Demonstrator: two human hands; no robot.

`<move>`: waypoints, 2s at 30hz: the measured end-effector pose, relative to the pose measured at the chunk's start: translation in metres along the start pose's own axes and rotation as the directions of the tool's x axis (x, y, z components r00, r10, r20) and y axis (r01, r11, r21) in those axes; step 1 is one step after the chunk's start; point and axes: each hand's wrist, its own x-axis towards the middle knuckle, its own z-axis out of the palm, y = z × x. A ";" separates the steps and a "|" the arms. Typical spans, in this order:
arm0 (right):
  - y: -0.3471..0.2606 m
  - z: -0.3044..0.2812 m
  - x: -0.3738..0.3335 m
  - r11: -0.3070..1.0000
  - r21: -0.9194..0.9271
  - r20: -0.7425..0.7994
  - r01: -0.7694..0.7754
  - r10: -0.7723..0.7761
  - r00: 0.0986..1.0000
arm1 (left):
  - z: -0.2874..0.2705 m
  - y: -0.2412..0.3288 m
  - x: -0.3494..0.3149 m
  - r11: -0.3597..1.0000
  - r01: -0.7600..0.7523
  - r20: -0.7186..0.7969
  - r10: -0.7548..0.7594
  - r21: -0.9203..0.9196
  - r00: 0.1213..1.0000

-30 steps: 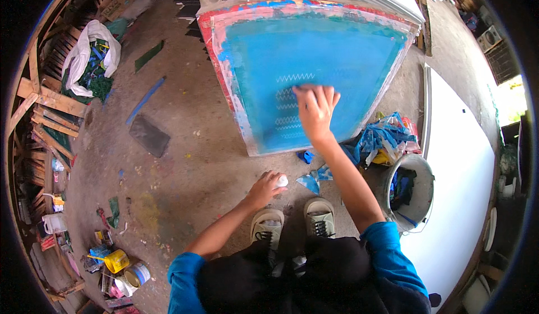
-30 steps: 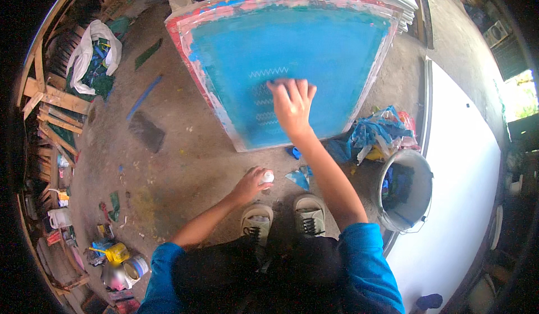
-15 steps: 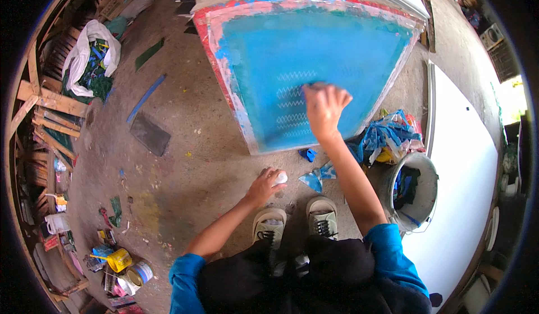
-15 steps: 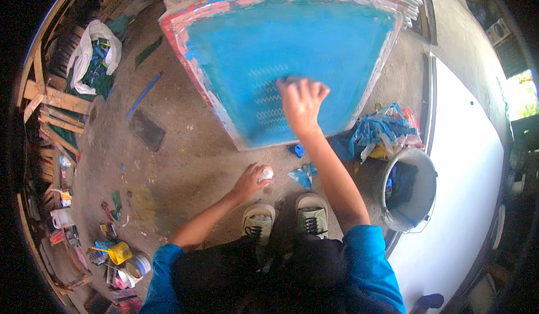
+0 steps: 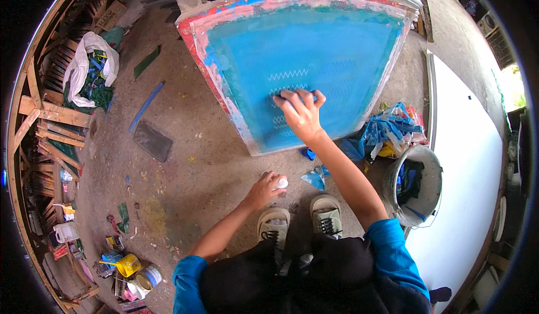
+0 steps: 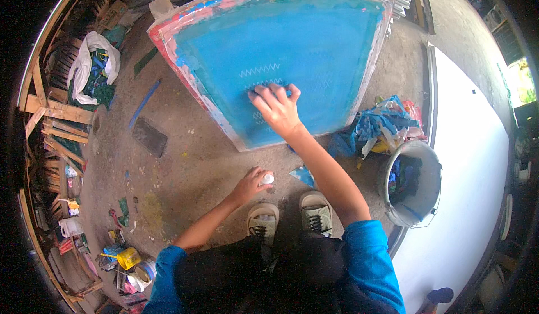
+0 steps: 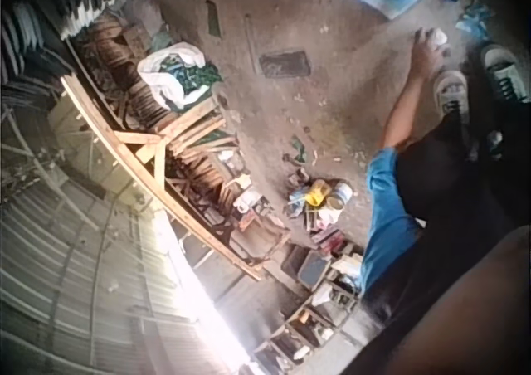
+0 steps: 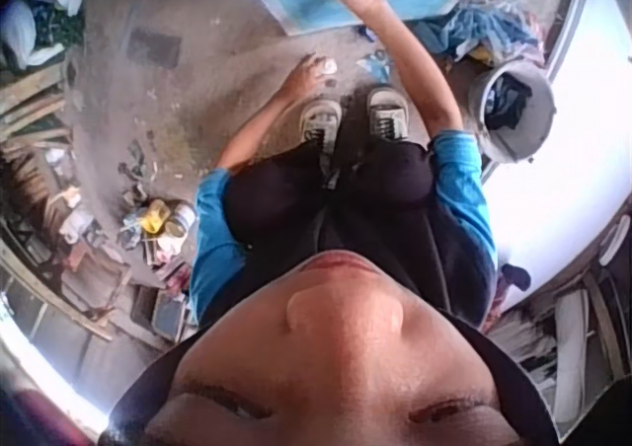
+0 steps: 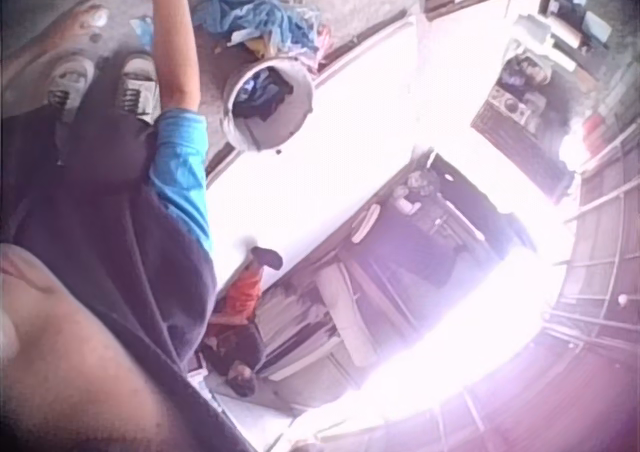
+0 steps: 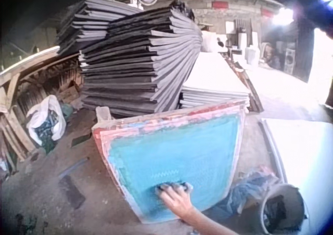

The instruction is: The person sits on the floor and cleans a large, translucent blue plastic sheet. They repeatedly apply a white liquid from a small bottle onto a blue cloth and wipe the surface of the sheet in a zigzag pattern. The person periodically folds the cloth to use a clean section and continues wiping the same area.

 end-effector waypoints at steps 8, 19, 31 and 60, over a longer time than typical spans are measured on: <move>0.017 -0.033 -0.055 0.999 0.023 0.348 -0.049 0.038 0.937 | -0.003 -0.008 -0.004 0.989 -0.032 -0.089 0.019 -0.148 0.996; 0.017 -0.171 -0.168 0.484 0.115 0.534 -0.868 0.706 0.465 | -0.034 0.038 0.008 0.960 -0.107 -0.044 0.099 -0.260 0.994; 0.027 -0.167 -0.166 0.618 0.187 0.552 -0.763 0.577 0.602 | -0.123 0.071 -0.006 0.957 -0.260 0.149 0.278 -0.129 0.949; -0.005 -0.050 -0.207 0.551 0.114 0.684 -0.827 0.560 0.467 | -0.023 0.025 0.041 0.983 0.072 0.236 -0.031 -0.168 0.971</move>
